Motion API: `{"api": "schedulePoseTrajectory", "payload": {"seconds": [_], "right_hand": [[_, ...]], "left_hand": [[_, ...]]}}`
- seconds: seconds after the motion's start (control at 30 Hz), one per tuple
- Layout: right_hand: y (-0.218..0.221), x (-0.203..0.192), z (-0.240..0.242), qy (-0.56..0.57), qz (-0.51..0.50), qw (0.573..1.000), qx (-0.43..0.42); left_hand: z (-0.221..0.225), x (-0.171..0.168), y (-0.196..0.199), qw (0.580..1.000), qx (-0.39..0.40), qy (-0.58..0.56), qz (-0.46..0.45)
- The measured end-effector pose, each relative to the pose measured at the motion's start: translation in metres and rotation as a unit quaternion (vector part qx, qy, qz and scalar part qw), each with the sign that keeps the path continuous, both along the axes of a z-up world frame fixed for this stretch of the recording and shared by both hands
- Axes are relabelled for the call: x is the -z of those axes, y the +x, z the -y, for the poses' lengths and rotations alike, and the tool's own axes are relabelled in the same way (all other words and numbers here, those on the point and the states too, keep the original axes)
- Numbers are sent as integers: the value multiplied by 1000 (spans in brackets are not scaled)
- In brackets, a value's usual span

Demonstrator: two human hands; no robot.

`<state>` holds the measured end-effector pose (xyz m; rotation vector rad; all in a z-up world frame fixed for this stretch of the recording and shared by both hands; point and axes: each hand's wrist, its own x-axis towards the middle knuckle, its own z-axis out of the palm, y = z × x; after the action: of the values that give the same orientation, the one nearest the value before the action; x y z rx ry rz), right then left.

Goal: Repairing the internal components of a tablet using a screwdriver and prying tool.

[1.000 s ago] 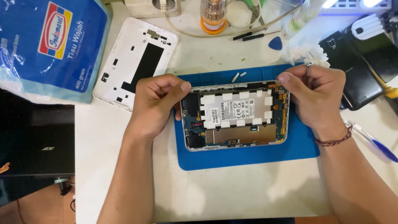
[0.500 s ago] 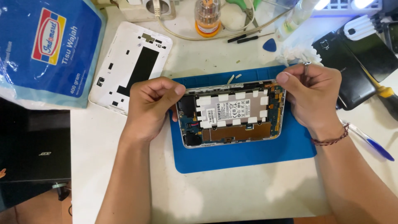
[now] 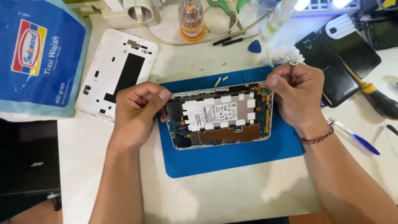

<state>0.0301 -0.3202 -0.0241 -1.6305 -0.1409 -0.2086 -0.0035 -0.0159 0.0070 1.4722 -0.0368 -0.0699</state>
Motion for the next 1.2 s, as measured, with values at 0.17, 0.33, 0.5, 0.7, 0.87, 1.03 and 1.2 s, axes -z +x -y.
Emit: {"api": "schedulePoseTrajectory", "payload": {"seconds": [0.17, 0.33, 0.5, 0.7, 0.87, 1.03, 1.2], "right_hand": [[8, 10, 2, 79, 23, 996, -21], [6, 4, -1, 74, 19, 997, -25], [-1, -15, -8, -35, -15, 999, -32], [-10, -43, -33, -166, 27, 984, -62], [-9, -35, -32, -191, 42, 978, -75], [-7, -30, -27, -109, -14, 993, -52], [-7, -10, -13, 4, -22, 999, -32]], "left_hand": [[1, 12, 3, 997, -17, -51, 49], [4, 7, 1, 998, -22, -47, 41], [1, 18, 3, 997, -62, -21, 46], [19, -3, -5, 969, -70, 194, 139], [31, -4, -8, 913, -93, 319, 236], [32, -4, -9, 892, -112, 343, 272], [30, 6, -7, 878, -225, 326, 270]]}}
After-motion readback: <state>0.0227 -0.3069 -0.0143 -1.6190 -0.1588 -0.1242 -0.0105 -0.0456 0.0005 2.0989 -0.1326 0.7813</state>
